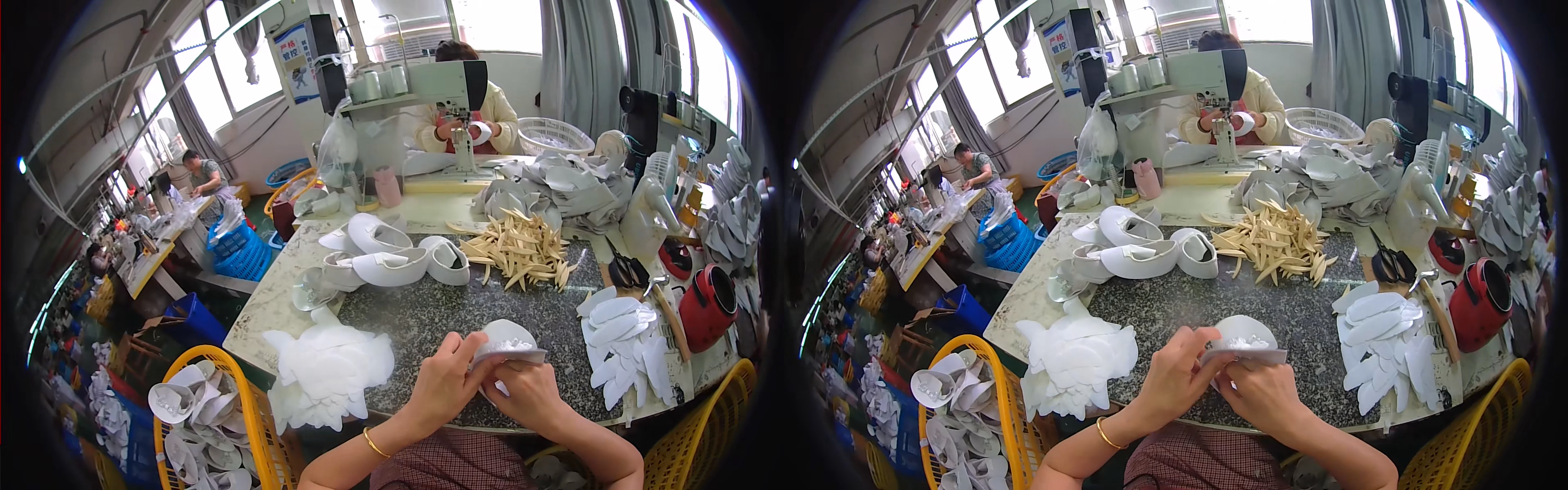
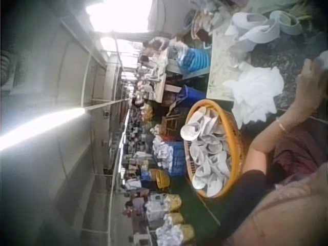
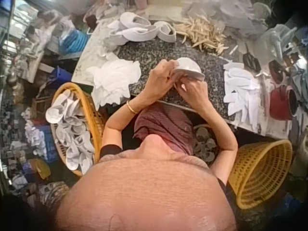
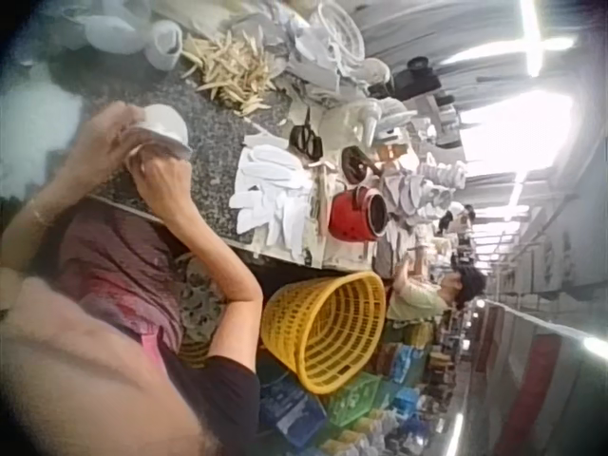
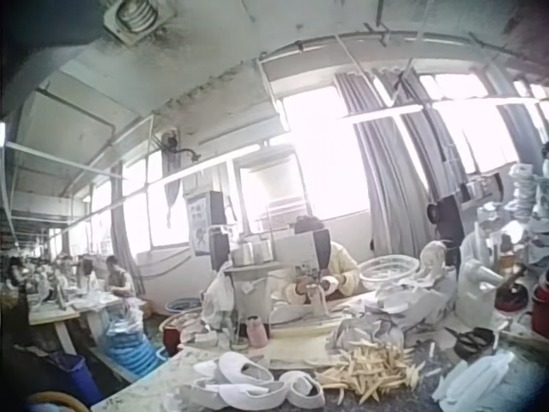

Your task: Applying adhesive and manually assembling components for white shoes at a factory workstation.

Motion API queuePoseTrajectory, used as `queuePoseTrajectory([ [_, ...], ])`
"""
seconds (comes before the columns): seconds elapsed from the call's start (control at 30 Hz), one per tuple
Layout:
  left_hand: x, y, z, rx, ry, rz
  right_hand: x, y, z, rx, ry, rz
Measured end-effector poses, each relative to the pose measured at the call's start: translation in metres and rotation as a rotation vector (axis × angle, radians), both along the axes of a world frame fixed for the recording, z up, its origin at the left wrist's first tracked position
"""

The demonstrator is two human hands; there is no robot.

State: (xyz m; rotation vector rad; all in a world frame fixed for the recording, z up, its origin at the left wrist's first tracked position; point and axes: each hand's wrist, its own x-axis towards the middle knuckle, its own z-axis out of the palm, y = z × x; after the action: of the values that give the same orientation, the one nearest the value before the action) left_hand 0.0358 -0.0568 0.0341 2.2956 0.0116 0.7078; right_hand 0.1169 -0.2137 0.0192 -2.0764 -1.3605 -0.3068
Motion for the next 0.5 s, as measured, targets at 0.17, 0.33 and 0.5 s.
queuePoseTrajectory([
  [0.17,0.008,0.009,-0.017,-0.348,0.019,0.109,0.007,0.007,-0.001,0.196,0.199,-0.04],
  [0.33,0.022,0.001,-0.049,-1.287,0.11,0.038,0.013,0.011,-0.002,0.361,0.552,-0.19],
  [0.5,0.024,0.011,-0.068,-1.456,0.261,0.057,0.006,0.017,-0.015,0.378,0.57,-0.09],
])
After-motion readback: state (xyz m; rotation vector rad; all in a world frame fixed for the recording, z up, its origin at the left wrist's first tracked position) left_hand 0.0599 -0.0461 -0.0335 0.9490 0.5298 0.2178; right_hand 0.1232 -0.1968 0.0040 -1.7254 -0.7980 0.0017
